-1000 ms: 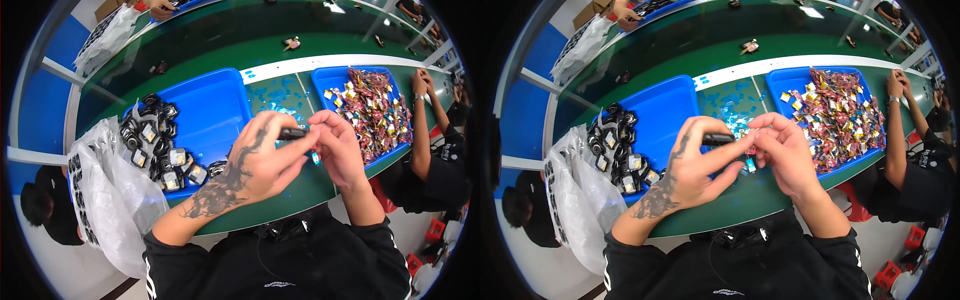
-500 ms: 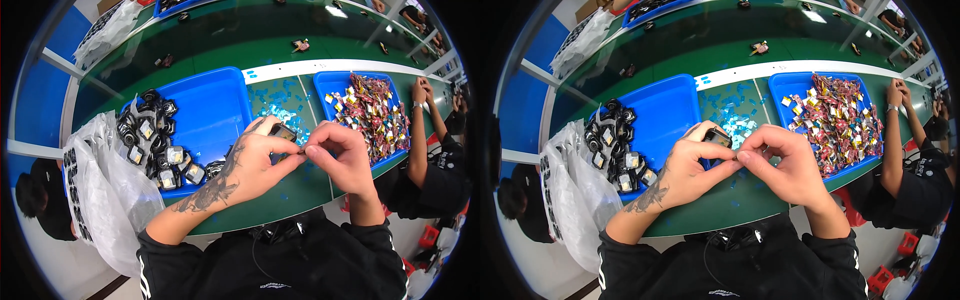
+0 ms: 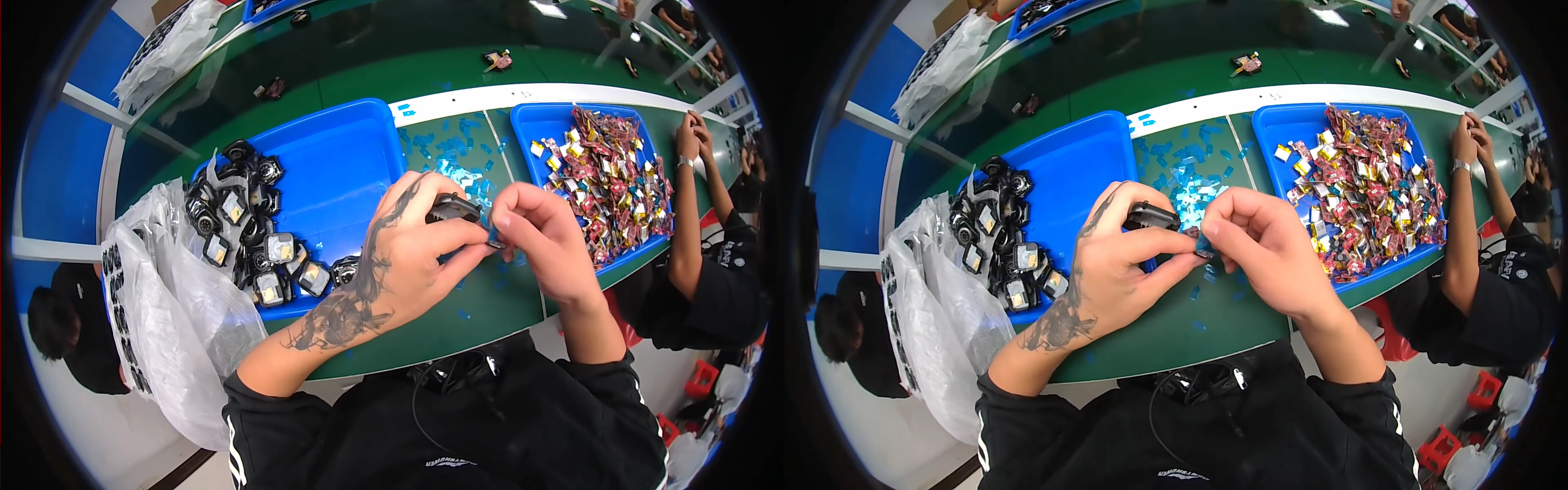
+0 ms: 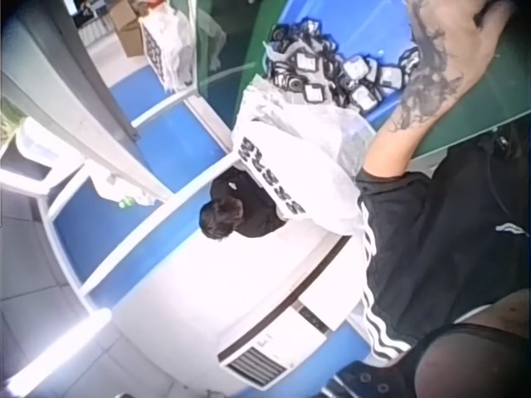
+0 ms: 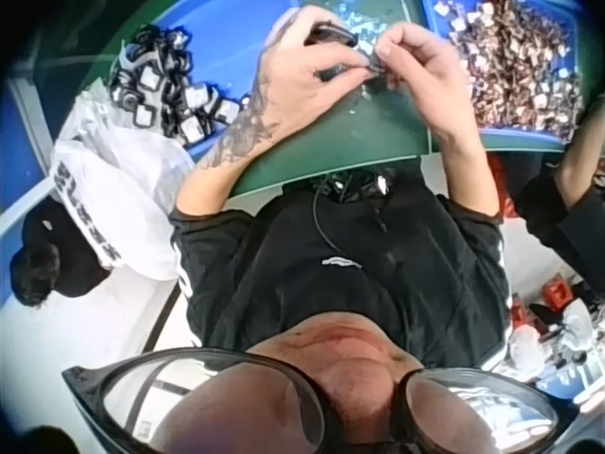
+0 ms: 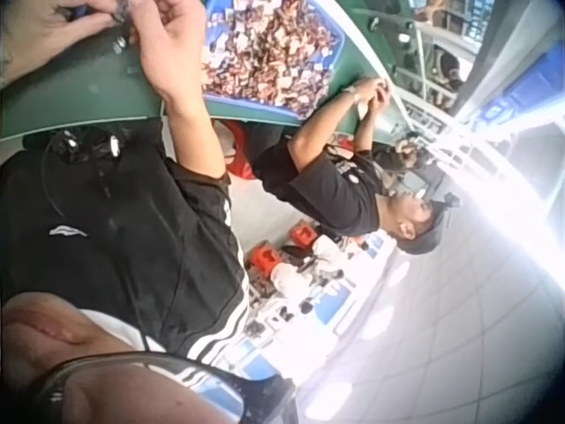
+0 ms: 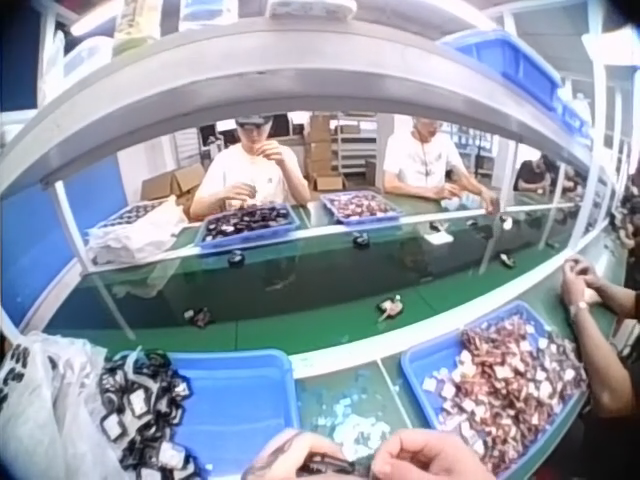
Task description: Assembling electronic components into plastic housings at a factory production line.
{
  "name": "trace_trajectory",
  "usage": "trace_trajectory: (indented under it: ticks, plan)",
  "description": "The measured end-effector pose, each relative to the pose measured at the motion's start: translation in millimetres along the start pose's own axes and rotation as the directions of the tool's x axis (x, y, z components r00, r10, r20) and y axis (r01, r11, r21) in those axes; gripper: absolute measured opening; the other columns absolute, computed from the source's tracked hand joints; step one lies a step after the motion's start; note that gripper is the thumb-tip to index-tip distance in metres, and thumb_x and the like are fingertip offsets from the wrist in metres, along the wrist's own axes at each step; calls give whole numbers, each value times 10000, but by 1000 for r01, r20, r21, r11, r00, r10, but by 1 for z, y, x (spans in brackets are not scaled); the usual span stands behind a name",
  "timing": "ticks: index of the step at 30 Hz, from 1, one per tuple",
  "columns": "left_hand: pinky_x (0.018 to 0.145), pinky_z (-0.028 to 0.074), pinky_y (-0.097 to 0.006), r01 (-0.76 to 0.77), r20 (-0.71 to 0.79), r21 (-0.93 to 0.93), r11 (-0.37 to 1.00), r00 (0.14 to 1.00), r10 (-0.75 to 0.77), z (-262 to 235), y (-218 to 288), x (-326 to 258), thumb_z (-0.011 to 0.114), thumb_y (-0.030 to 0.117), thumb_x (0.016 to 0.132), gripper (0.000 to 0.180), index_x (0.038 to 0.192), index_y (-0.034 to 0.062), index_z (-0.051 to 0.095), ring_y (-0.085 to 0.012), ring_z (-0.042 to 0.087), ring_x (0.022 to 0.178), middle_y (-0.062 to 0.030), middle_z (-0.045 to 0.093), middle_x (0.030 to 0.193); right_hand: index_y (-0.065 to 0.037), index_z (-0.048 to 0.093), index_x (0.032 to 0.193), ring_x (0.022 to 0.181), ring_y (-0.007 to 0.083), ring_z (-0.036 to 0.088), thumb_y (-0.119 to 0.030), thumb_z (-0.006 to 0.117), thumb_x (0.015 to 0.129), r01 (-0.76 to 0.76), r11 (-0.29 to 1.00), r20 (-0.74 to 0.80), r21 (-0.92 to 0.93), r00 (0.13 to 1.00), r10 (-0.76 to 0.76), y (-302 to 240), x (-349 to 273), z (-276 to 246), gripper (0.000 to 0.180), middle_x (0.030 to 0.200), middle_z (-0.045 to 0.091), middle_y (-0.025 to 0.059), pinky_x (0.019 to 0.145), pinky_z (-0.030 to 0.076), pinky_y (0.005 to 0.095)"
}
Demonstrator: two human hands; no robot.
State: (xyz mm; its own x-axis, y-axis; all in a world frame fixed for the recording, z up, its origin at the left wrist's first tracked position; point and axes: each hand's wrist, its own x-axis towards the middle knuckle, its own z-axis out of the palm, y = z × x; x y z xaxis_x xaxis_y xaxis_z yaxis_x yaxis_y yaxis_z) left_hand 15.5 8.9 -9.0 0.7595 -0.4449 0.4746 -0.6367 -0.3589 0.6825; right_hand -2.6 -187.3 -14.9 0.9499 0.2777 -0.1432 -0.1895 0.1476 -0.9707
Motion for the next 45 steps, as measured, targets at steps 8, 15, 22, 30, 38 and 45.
trace_trajectory:
  ticks: [8,15,22,30,38,45]
  plan:
    - [693,485,-260,341,-16,-298,891,932,-362,3,-4,0,782,28,745,135,876,18,748,-135,579,791,-91,634,882,-26,667,980,675,200,635,-2,708,808,224,449,-70,-865,831,-552,15,3,-4,178,860,631,123,576,492,301]
    - [681,487,-236,416,64,-388,823,902,-426,8,-4,-3,784,19,750,176,922,3,748,-113,589,787,-92,618,945,-18,709,985,734,137,610,61,720,770,420,738,-43,-528,855,-517,6,-1,13,230,899,645,91,615,482,242]
    - [972,495,-328,430,192,-726,537,876,-442,4,-15,1,474,-25,967,371,1333,-40,534,-205,587,1125,-128,565,1254,5,718,952,715,168,636,61,698,788,365,675,-154,-641,800,-579,1,-2,19,174,822,664,93,637,485,251]
    - [1032,455,-348,307,113,-863,401,891,-439,14,-6,-2,434,-26,981,514,1474,-52,291,-214,544,1215,-162,528,1340,-12,717,1006,592,99,547,52,695,816,284,696,-146,-659,860,-489,-11,7,32,202,817,664,83,519,422,233]
    - [1043,442,-336,396,229,-811,430,892,-390,14,-11,-7,436,-6,995,463,1444,-71,343,-182,550,1201,-145,557,1312,10,669,884,573,21,471,47,714,804,211,774,-222,-597,884,-412,-13,9,36,99,741,646,-8,513,361,179]
    - [1048,428,-325,394,262,-789,471,910,-323,15,-11,-7,441,-8,999,467,1452,-61,340,-181,527,1235,-144,548,1329,12,681,890,591,24,490,34,706,818,234,776,-221,-586,875,-431,-9,10,31,79,751,663,-1,522,379,183]
